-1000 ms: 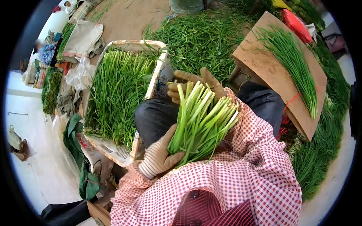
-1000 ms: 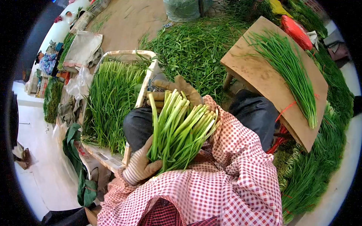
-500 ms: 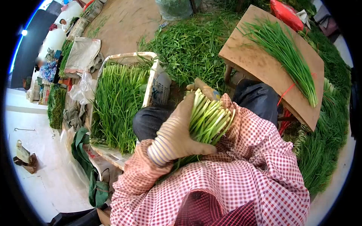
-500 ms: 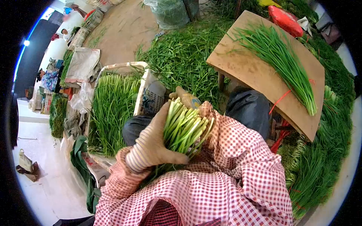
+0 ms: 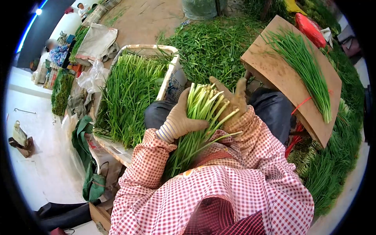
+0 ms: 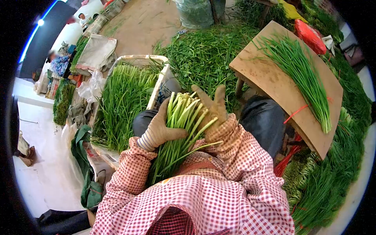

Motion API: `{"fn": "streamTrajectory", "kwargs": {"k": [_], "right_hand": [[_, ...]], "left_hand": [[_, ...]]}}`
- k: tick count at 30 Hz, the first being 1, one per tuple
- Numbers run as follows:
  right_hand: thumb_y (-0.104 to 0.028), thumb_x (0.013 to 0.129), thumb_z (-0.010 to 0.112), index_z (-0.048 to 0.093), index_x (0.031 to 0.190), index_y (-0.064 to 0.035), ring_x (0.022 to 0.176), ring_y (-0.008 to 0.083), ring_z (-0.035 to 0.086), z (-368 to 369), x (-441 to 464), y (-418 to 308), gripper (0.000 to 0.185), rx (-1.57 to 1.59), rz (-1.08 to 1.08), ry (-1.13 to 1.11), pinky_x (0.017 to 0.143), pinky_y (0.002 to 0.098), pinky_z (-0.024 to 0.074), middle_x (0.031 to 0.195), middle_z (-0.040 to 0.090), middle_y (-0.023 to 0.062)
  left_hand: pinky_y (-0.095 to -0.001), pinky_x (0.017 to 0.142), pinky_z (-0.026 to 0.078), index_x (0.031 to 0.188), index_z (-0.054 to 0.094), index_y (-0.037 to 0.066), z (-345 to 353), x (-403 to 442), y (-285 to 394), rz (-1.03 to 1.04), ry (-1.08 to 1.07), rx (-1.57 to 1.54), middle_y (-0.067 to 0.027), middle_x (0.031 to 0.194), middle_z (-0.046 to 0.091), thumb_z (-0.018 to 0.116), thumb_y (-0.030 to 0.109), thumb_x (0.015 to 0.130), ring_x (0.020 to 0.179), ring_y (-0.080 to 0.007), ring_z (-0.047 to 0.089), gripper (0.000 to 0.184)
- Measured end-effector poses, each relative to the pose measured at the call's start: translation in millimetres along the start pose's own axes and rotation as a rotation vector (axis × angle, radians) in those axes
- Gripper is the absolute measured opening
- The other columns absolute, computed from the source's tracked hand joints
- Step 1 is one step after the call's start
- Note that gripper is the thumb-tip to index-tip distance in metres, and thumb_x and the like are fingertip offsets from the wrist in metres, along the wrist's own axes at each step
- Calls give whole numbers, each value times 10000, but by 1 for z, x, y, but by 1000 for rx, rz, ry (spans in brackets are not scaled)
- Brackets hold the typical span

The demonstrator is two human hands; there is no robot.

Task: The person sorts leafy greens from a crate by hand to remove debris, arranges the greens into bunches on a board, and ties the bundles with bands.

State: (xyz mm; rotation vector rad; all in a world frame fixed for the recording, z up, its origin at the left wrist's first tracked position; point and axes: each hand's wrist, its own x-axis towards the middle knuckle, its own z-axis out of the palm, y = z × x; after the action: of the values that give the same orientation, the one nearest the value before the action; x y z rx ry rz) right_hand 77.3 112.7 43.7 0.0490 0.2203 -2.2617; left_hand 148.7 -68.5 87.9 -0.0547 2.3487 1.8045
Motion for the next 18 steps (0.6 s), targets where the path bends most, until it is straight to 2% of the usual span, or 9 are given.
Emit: {"fn": "streamTrajectory", "kwargs": {"k": [1,3,5,6,8,10,11,13,18], "right_hand": [[-823,685,510,387,1406,-119,1159,386,532,1,-2,3,1015,-97,-57,-37,973,558,450,1274,545,196],[-753,701,580,352,1425,-126,1148,368,541,6,0,13,985,-225,-109,-66,974,545,451,1266,550,185],[-428,754,712,233,1471,-161,1032,274,588,-26,17,16,903,-262,-192,-165,895,412,504,1183,585,138],[-265,780,777,173,1494,-178,975,228,612,-42,26,18,940,-276,-234,-214,855,346,530,1141,603,114],[-226,808,766,123,1514,-192,918,171,597,-22,14,29,956,-562,-420,8,760,294,522,1072,591,66],[-154,845,718,255,1474,-202,925,211,630,-24,14,25,783,-490,-439,24,761,329,548,1060,627,103],[-129,857,702,299,1461,-206,927,225,641,-21,16,21,730,-467,-446,28,761,341,557,1056,639,116],[-87,838,705,412,1350,-118,892,219,645,5,9,15,590,-588,-280,445,713,353,556,1004,646,109],[-45,809,693,497,1176,-82,762,187,627,0,11,12,418,-521,-265,542,657,338,538,926,643,86]], "left_hand": [[-335,965,442,1385,288,-11,2,-1,-1,-7,35,44,-167,1194,582,836,226,613,1108,-253,566,976],[-347,949,453,1356,324,-9,5,-5,8,-58,47,166,-183,1157,600,830,254,617,1083,-274,585,933],[-383,901,481,1264,415,-3,12,-3,20,-81,95,364,-234,1071,628,803,333,635,1030,-343,618,812],[-378,907,481,1276,424,9,21,-4,32,-167,131,447,-196,1090,623,826,282,603,1020,-314,616,829],[-419,900,483,1299,388,-7,36,-7,42,-165,156,606,-236,1109,599,799,292,621,1035,-390,595,848],[-443,900,480,1317,355,-24,50,-9,50,-131,176,669,-269,1146,568,782,300,632,1059,-429,563,870],[-428,916,475,1337,321,-61,53,-8,39,-61,143,685,-293,1189,533,791,335,618,1100,-419,549,946],[-417,935,466,1349,301,-78,54,-5,43,-73,64,645,-297,1203,522,798,357,603,1121,-412,541,996],[-382,1005,423,1376,243,-123,47,7,49,-138,-146,653,-308,1240,494,851,486,500,1176,-399,514,1228]]}}
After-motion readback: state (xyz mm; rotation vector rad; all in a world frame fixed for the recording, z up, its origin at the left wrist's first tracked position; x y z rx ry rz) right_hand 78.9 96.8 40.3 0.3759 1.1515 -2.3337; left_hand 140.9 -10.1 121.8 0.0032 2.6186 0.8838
